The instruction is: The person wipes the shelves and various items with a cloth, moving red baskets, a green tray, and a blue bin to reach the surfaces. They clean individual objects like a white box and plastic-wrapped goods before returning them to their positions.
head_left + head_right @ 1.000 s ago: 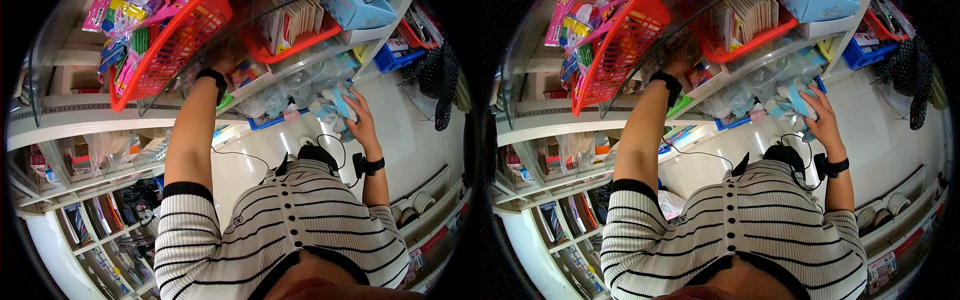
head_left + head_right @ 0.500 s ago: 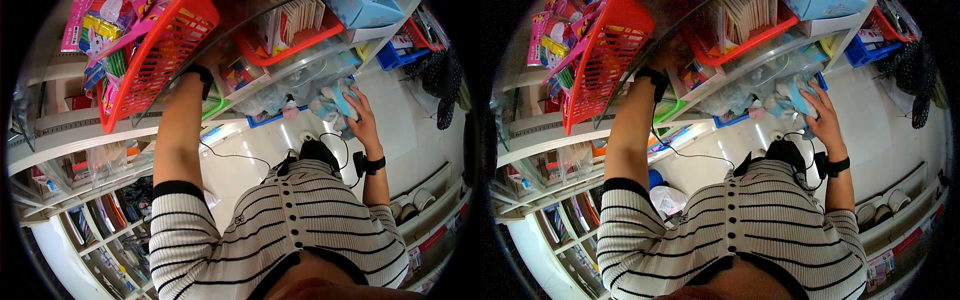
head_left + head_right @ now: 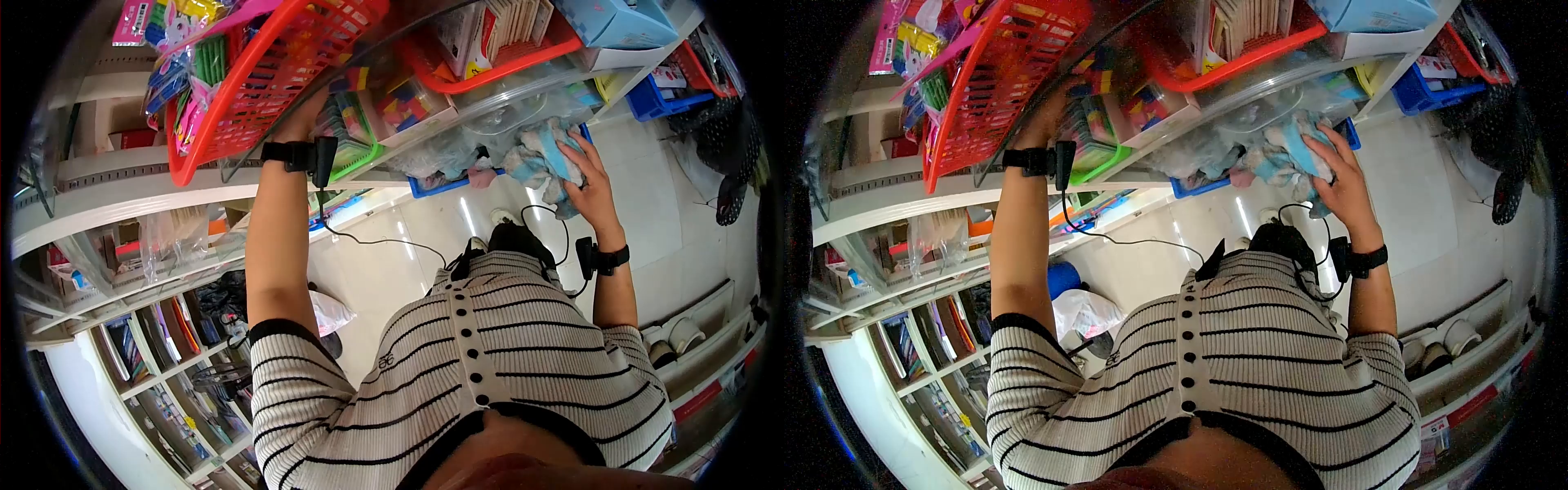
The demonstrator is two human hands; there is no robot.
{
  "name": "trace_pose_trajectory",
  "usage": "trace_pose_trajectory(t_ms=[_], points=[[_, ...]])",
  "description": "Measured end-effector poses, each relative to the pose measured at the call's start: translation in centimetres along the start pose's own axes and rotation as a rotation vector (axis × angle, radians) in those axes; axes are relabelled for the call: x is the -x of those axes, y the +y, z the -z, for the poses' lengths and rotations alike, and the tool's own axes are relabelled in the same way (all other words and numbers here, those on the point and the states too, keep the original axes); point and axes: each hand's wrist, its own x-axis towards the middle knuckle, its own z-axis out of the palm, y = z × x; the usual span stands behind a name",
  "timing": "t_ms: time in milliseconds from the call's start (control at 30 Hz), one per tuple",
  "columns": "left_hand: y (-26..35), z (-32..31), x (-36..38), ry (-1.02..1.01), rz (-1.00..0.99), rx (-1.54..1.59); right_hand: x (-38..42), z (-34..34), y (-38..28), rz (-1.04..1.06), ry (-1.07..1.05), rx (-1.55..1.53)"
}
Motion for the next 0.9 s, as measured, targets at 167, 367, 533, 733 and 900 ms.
trace_pose_trajectory(t_ms=[167, 367, 533, 733, 900], points=[[2.1, -1.8, -0.6, -0.022, -0.24, 0.005, -0.4, -0.6, -0.1, 0.023, -0.021, -0.003], [-2.5, -6.0, -3.7, -0.169, -0.336, -0.41, -0.2, -0.9, -0.5, 0.016, -0.041, -0.015], [-5.2, -7.9, -4.9, -0.277, -0.379, -0.859, 0.9, -0.4, 0.4, -0.062, -0.01, 0.002], [-3.1, -8.2, -4.9, -0.317, 0.038, -0.116, 1.6, -0.3, 0.6, -0.076, 0.006, -0.037], [5.7, -6.9, -2.4, -0.363, -0.127, -0.25, 1.8, -0.3, 0.8, -0.112, 0.018, -0.048]])
